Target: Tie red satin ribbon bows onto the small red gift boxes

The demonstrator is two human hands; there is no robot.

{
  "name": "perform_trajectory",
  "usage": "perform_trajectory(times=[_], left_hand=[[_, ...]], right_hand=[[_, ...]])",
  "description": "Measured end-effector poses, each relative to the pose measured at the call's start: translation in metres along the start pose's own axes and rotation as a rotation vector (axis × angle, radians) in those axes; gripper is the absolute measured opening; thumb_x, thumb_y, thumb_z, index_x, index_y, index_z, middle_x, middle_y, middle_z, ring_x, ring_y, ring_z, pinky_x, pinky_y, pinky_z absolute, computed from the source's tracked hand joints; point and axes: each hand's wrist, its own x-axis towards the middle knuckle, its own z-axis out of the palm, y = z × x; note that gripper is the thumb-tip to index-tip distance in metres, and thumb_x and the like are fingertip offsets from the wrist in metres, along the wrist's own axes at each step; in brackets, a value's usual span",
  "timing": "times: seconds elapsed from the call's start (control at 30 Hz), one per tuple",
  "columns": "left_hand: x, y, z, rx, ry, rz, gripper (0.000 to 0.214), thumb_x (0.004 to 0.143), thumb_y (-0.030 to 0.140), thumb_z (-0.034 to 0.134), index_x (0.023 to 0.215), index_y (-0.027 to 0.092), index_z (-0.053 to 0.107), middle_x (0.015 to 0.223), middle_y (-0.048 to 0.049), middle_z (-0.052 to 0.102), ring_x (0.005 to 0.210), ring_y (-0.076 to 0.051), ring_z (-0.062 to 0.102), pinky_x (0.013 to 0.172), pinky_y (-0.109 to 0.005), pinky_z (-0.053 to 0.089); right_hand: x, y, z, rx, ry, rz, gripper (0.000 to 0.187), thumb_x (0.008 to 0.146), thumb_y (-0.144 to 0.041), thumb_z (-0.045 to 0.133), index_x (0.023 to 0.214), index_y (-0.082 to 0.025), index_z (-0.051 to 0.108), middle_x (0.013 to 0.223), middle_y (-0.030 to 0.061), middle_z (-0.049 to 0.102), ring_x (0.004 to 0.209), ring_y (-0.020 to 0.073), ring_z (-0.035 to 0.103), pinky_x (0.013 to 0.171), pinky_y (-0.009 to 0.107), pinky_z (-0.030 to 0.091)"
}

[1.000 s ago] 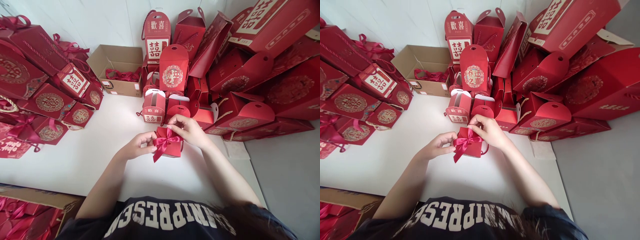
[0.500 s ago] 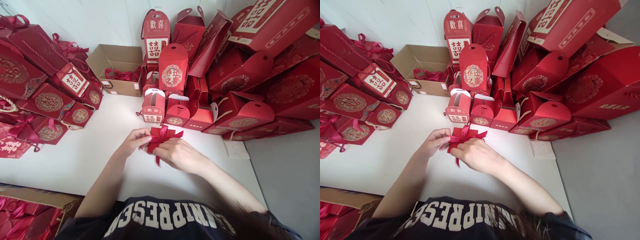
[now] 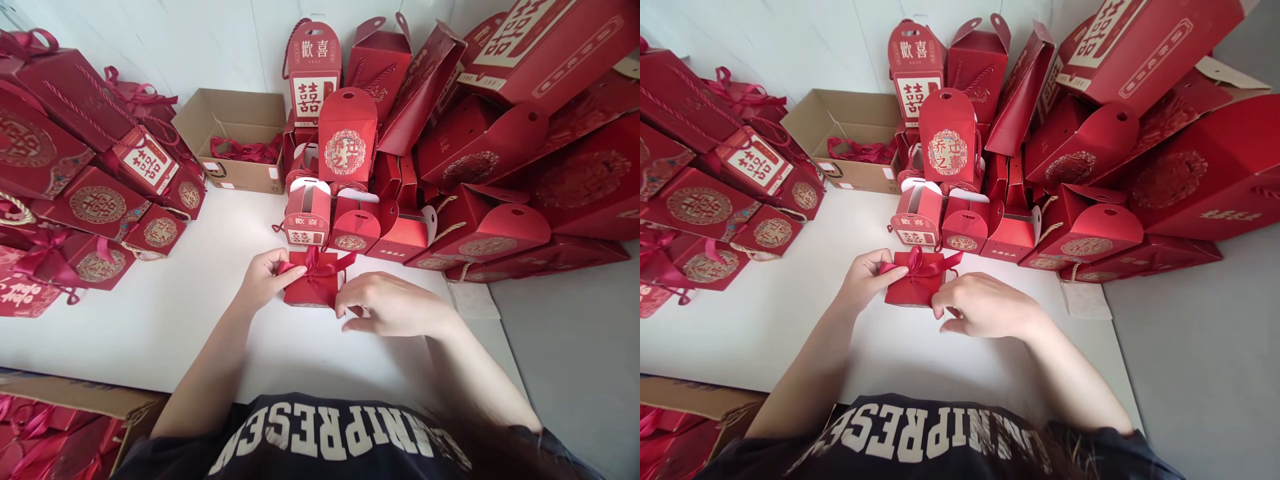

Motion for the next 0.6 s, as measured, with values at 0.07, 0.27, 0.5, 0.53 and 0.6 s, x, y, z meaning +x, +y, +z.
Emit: perform_trajectory(times=[0.07,0.27,0.5,0.53,0.6], left_hand=[[0.0,-0.001,-0.002,0.003,-0.021,0.0,0.047,0.08,0.034,0.073,0.062,0.017,0.033,0.058,0.0062,0.032,0.054,-0.007,0.031,0.051,-0.021,0.024],[0.0,-0.001,-0.005,0.007,-0.108,-0.006,0.043,0.088,0.039,0.063,0.061,0.017,0.039,0.053,0.0055,0.036,0.049,-0.007,0.03,0.049,-0.023,0.022],[0.0,0.001,-0.001,0.006,-0.164,0.028,0.044,0.088,0.038,0.062,0.057,0.017,0.04,0.051,0.0047,0.039,0.049,-0.007,0.033,0.049,-0.023,0.026],[0.0,0.001,0.0,0.009,-0.167,0.028,0.044,0.088,0.037,0.062,0.057,0.017,0.04,0.051,0.0047,0.039,0.049,-0.007,0.033,0.049,-0.023,0.026],[0.0,0.002,0.001,0.016,-0.166,0.025,0.043,0.088,0.036,0.062,0.056,0.016,0.039,0.05,0.0047,0.04,0.049,-0.007,0.033,0.049,-0.023,0.026]], right_hand=[[-0.002,0.004,-0.005,0.126,0.013,0.01,0.016,0.085,-0.034,0.07,0.094,-0.021,0.066,0.078,-0.0014,0.064,0.066,0.0118,0.056,0.062,0.024,0.041],[0.017,0.014,0.011,0.004,0.545,0.036,0.01,0.094,-0.023,0.054,0.099,-0.022,0.063,0.099,0.0075,0.061,0.094,0.022,0.056,0.086,0.038,0.045],[0.043,0.014,0.038,-0.086,0.577,0.061,0.007,0.087,-0.018,0.055,0.092,-0.022,0.059,0.096,0.0056,0.059,0.088,0.0219,0.052,0.083,0.038,0.041],[0.045,0.014,0.039,-0.098,0.572,0.069,0.006,0.086,-0.018,0.055,0.09,-0.021,0.058,0.094,0.0052,0.06,0.087,0.0216,0.051,0.082,0.038,0.041],[0.045,0.016,0.04,-0.117,0.561,0.079,0.005,0.085,-0.018,0.055,0.087,-0.021,0.058,0.092,0.0045,0.06,0.085,0.0211,0.051,0.081,0.037,0.039]])
